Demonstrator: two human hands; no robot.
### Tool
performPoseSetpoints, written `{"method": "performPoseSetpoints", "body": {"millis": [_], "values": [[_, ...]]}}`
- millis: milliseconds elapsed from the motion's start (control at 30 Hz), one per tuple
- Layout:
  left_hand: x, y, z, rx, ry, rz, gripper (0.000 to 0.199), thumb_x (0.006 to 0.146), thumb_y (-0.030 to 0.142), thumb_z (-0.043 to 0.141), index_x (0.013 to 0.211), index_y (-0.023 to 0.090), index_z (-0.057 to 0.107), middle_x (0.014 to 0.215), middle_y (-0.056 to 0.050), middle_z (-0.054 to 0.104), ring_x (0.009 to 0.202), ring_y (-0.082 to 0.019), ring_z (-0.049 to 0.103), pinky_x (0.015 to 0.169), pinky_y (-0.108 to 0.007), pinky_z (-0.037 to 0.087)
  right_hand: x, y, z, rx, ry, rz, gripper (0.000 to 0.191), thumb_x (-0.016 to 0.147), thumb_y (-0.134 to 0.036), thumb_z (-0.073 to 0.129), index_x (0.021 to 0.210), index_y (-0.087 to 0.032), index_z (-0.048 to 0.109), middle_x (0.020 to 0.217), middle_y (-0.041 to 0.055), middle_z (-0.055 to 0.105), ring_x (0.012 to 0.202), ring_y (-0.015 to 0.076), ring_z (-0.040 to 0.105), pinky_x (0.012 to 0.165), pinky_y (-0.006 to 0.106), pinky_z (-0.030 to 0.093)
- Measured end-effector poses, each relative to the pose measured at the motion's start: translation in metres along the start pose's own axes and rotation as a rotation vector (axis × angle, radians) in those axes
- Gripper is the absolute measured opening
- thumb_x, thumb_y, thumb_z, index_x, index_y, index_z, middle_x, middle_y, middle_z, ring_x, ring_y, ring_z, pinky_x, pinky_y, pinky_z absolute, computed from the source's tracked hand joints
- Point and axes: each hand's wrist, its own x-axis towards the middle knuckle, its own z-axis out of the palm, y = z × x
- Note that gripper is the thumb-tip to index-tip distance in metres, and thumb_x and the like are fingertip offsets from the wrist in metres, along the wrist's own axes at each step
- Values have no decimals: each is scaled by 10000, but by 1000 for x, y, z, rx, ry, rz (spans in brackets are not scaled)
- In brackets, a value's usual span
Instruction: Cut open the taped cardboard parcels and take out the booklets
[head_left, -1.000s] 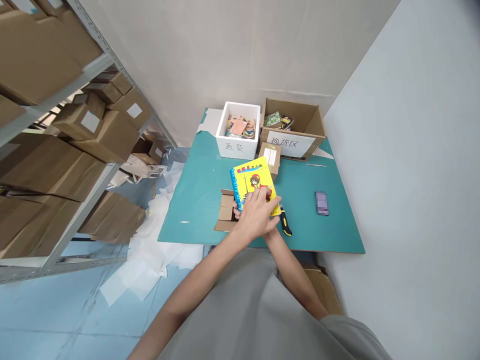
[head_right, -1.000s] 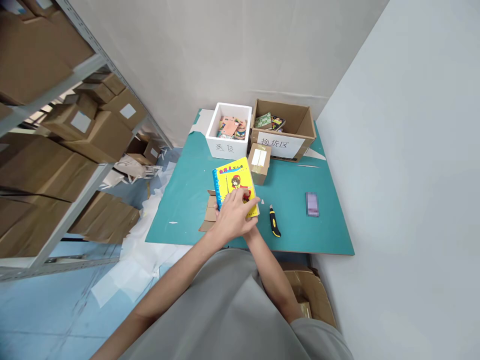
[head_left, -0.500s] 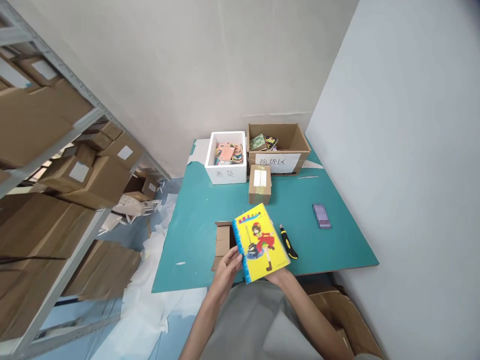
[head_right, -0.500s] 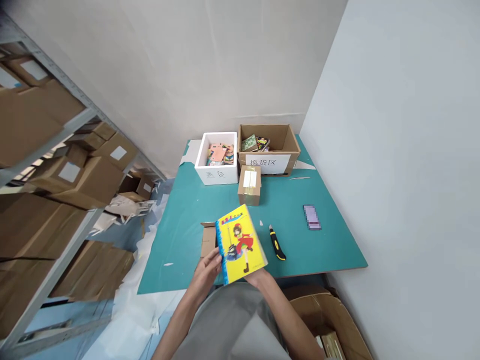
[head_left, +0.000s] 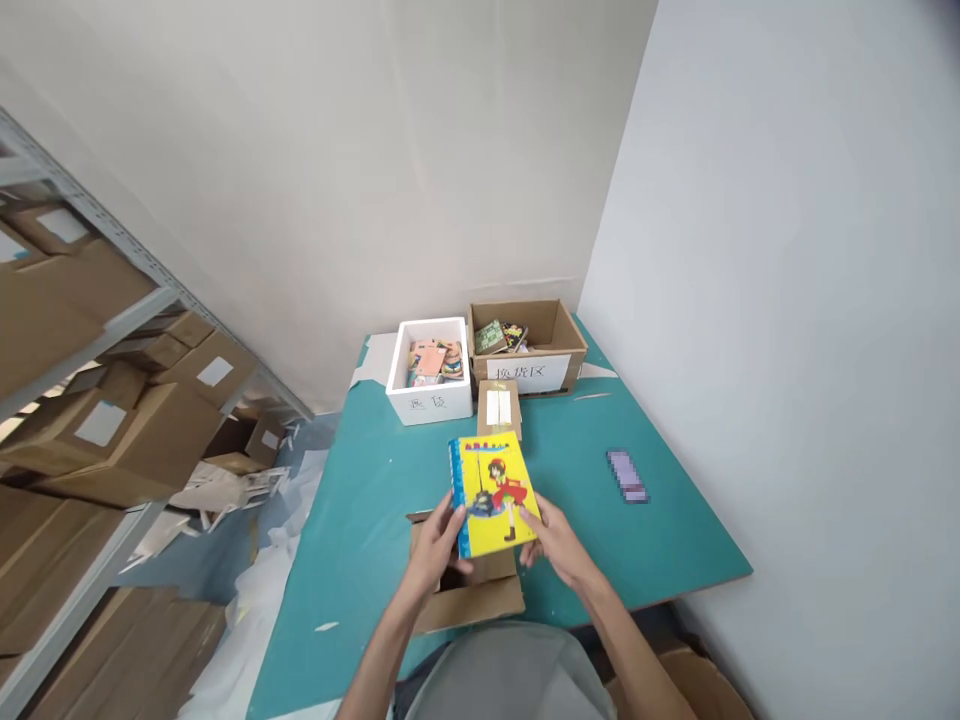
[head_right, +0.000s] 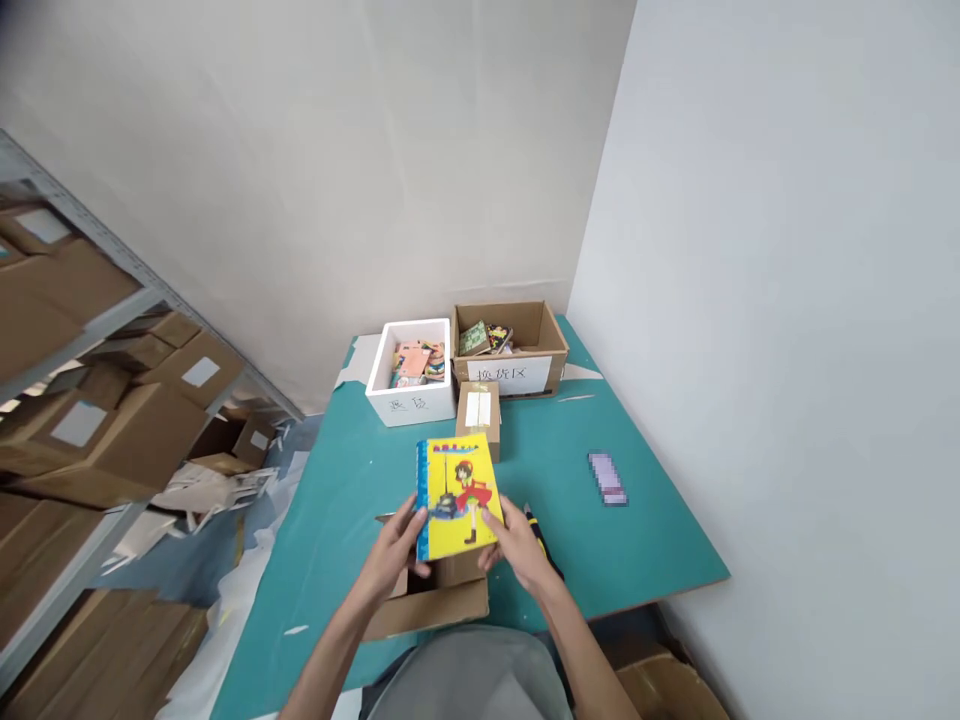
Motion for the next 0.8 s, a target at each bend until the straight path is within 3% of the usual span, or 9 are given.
{"method": "performPoseSetpoints", "body": {"millis": [133,200,267,333,433,533,633,733,800], "values": [[78,118,26,52,-92,376,866,779,643,841,1492,200,629,1467,-187,661,1151,-387,747,743,-524,712,59,-80,-7,27,67,-248,600,938,-556,761,1418,-216,643,1092,84,789,832,231,768,714,368,675],[106,173,37,60,16,580,699,797,564,816,1339,135,715,1425,-214,680,1165,-356,747,921,-538,671,89,-124,-7,69,111,-430,577,954,-559,745,1382,-184,653,1195,118,779,964,233,771,776,334,673],[121,206,41,96,150,733,553,828,479,774,1261,135,746,1365,-208,715,1220,-338,727,1024,-534,619,110,-154,-8,31,114,-480,534,986,-532,730,1361,-159,659,1273,147,748,1070,252,750,831,352,662],[123,210,35,131,224,833,428,852,415,730,1195,163,778,1333,-182,741,1262,-326,708,1074,-519,584,119,-160,-11,11,104,-465,459,1023,-466,712,1366,-167,652,1338,129,701,1128,255,720,914,416,644],[109,159,-1,209,322,819,289,851,393,723,1045,205,826,1286,-150,770,1291,-341,683,1037,-507,595,114,-116,-20,5,84,-382,372,1041,-423,695,1324,-183,673,1305,115,711,1107,251,729,955,464,632],[84,66,-60,256,424,672,255,801,464,782,836,214,812,1098,-136,814,1117,-352,740,947,-517,622,93,-26,-36,25,79,-194,315,1013,-420,696,1184,-156,715,1098,164,796,989,274,794,946,459,644],[49,-34,-114,233,524,533,330,741,579,842,715,268,737,806,-74,781,862,-319,743,872,-541,623,61,75,-53,155,166,198,185,950,-323,747,1024,-157,714,1042,165,817,973,253,814,1036,422,612],[9,-105,-137,233,595,232,526,724,761,773,656,251,665,687,-74,718,794,-326,719,852,-594,613,27,148,-60,151,249,444,187,883,-276,820,968,-148,714,1027,182,809,982,262,811,1051,430,598],[-9,-133,-138,216,578,101,639,693,843,744,735,207,699,759,-105,747,846,-337,732,853,-595,614,11,172,-57,104,258,503,231,841,-277,863,974,-153,720,1042,179,801,1016,271,800,1044,437,600]]}}
